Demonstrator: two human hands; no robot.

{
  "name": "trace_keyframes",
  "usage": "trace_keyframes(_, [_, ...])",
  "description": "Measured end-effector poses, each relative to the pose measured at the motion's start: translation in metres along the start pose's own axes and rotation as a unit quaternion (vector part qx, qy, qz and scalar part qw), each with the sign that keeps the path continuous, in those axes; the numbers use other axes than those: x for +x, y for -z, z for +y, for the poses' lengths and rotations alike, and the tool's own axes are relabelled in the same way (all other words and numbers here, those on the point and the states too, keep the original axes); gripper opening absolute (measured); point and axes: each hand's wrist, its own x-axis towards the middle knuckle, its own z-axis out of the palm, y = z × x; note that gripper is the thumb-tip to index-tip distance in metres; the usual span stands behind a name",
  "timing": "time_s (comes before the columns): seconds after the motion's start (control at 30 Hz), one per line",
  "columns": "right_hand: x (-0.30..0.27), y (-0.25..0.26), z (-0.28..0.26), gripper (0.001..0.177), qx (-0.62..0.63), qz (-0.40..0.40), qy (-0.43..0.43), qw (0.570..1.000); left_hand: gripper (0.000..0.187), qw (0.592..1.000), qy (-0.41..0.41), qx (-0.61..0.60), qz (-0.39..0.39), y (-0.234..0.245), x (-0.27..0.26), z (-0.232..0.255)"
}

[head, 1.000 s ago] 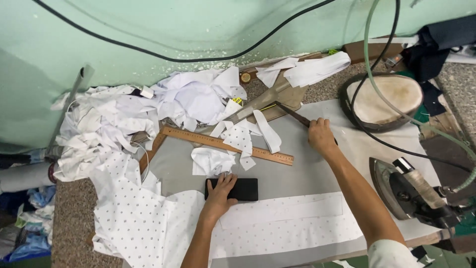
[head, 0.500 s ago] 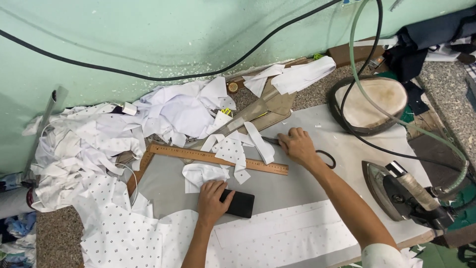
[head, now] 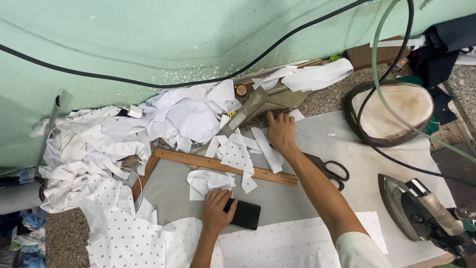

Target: The person irons a long strip of white patterned fabric on a work table using a steam iron and a black pressing block. After ironing, they use large scissors to cut the fabric strip along a marked line.

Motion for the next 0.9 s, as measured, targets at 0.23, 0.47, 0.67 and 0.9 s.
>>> trace_keyframes(0.23, [0.025,0.028,0.053,0.025,-0.005,-0.166,-0.061,0.984,0.025,1.000,0.001,-0.005,0.004,0.000,0.001,0.000])
trace_keyframes(0.47, [0.031,-0.052,0.086,0.064,0.137,-0.100,-0.172,0.970,0.026,1.000,0.001,0.004,0.004,0.000,0.000,0.002])
trace_keyframes(0.67, [-0.011,-0.002,0.041,0.019,0.124,-0.004,-0.078,0.989,0.024,1.000,-0.009,-0.002,0.022,0.004,0.004,0.003])
trace_keyframes(0.9, [-0.068,-0.068,-0.043,0.014,0.021,0.092,0.236,0.967,0.024,1.000,-0.013,0.003,0.021,0.007,0.004,0.003])
